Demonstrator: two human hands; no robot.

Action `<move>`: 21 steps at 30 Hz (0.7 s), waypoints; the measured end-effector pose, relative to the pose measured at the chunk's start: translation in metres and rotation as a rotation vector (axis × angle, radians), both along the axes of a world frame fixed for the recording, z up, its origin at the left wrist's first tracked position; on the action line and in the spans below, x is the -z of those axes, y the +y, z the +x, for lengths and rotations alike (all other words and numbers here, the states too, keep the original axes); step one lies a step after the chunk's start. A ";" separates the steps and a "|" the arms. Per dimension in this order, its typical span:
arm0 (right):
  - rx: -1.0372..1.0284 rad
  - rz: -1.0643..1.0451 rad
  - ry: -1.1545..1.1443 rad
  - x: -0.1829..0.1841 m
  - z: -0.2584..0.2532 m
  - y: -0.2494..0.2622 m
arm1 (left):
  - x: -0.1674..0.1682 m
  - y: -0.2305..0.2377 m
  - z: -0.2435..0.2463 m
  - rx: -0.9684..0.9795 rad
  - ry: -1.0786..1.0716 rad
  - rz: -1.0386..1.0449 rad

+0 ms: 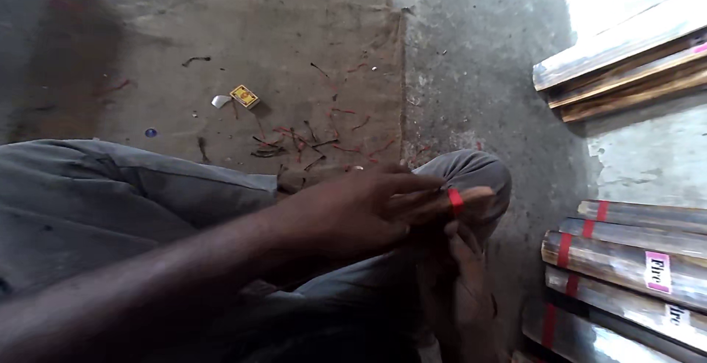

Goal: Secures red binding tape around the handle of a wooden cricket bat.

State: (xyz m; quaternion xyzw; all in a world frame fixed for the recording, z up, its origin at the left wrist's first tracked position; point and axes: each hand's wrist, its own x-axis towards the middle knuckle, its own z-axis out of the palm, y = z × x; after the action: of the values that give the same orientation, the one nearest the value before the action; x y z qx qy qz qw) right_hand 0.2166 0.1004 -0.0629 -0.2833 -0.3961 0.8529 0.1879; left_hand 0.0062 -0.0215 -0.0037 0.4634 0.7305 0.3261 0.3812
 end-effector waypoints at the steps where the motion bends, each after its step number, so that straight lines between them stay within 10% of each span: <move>1: -0.017 -0.010 -0.015 0.000 -0.005 0.002 | 0.003 -0.003 0.011 -0.083 0.245 0.026; 7: 0.002 -0.029 -0.135 -0.007 -0.010 -0.001 | 0.051 -0.006 0.087 -0.144 0.895 -0.096; 21: 0.018 0.049 -0.203 0.014 0.056 -0.013 | 0.049 -0.008 0.070 -0.088 0.733 -0.116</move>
State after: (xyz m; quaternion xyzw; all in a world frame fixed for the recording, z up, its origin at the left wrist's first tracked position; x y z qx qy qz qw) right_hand 0.2729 0.0877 -0.0773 -0.3673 -0.4313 0.8081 0.1613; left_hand 0.0759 -0.0293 -0.0528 0.4952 0.8550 0.1125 0.1056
